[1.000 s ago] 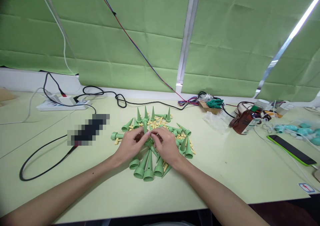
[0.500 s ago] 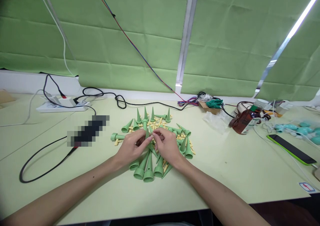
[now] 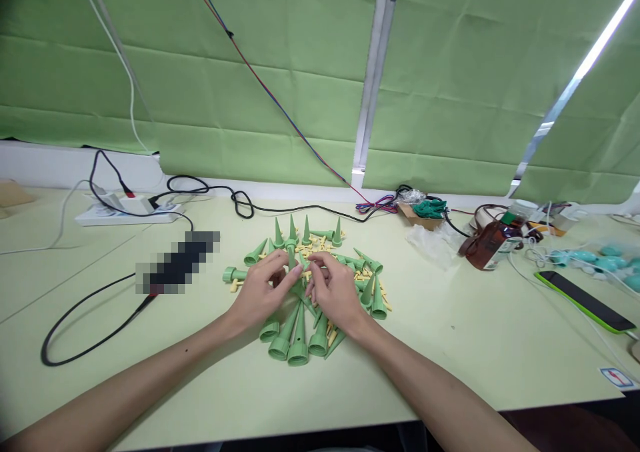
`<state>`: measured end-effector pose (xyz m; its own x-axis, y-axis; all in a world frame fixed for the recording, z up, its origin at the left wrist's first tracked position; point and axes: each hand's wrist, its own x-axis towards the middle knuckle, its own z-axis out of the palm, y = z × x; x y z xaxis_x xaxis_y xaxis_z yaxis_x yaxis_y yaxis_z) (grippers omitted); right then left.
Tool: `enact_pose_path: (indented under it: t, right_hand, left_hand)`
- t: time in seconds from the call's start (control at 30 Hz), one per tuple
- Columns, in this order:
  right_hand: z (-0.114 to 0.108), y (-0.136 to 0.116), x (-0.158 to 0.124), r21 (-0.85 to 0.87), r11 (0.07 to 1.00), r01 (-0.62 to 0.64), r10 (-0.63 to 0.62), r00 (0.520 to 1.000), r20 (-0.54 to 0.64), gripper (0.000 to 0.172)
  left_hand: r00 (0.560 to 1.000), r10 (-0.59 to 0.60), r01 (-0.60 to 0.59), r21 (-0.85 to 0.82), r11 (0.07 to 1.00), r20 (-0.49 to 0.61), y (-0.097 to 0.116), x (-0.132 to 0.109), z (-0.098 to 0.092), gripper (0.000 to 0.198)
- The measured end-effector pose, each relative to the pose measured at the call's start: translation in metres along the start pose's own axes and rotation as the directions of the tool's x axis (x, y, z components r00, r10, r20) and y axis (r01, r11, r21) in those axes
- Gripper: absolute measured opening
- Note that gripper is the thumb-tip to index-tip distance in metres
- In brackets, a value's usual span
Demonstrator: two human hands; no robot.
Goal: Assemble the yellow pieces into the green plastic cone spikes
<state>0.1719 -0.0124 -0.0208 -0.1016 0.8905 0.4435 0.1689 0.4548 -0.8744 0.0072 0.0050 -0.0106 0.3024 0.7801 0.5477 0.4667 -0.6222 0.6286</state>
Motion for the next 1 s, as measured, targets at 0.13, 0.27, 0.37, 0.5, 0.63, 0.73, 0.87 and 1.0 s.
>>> enact_pose_path:
  t: [0.13, 0.27, 0.37, 0.5, 0.63, 0.73, 0.87, 1.0]
  right_hand:
    - [0.001, -0.001, -0.001, -0.051, 0.997, 0.062, -0.06, 0.997, 0.039, 0.016]
    - [0.002, 0.001, -0.001, -0.09, 0.99, 0.111, -0.106, 0.993, 0.055, 0.016]
    - [0.001, 0.002, -0.001, -0.126, 0.983, 0.136, -0.132, 0.99, 0.046, 0.017]
    - [0.001, 0.002, 0.0, -0.152, 0.972, 0.179, -0.173, 0.984, 0.051, 0.018]
    - [0.001, 0.002, -0.001, -0.143, 0.974, 0.178, -0.169, 0.983, 0.078, 0.021]
    - [0.0, 0.002, 0.0, -0.188, 0.961, 0.202, -0.188, 0.978, 0.092, 0.022]
    - [-0.001, 0.002, 0.001, -0.252, 0.936, 0.244, -0.228, 0.969, 0.09, 0.022]
    - [-0.002, 0.004, 0.002, -0.271, 0.934, 0.231, -0.215, 0.973, 0.087, 0.019]
  left_hand:
    - [0.982, -0.186, 0.184, -0.111, 0.977, -0.014, -0.003, 0.004, 0.0, 0.04]
    - [0.965, -0.263, 0.259, -0.195, 0.946, 0.005, -0.006, 0.005, 0.002, 0.041]
    - [0.96, -0.28, 0.275, -0.236, 0.932, 0.011, -0.008, 0.005, 0.003, 0.041]
    - [0.958, -0.287, 0.275, -0.272, 0.922, -0.007, -0.01, 0.005, 0.003, 0.042]
    - [0.958, -0.287, 0.272, -0.275, 0.922, -0.016, -0.011, 0.006, 0.003, 0.042]
    - [0.96, -0.279, 0.263, -0.273, 0.926, -0.024, -0.011, 0.006, 0.003, 0.043]
    - [0.96, -0.281, 0.266, -0.282, 0.922, -0.015, -0.01, 0.005, 0.003, 0.042]
    - [0.954, -0.3, 0.289, -0.269, 0.919, 0.0, -0.007, 0.004, 0.003, 0.042]
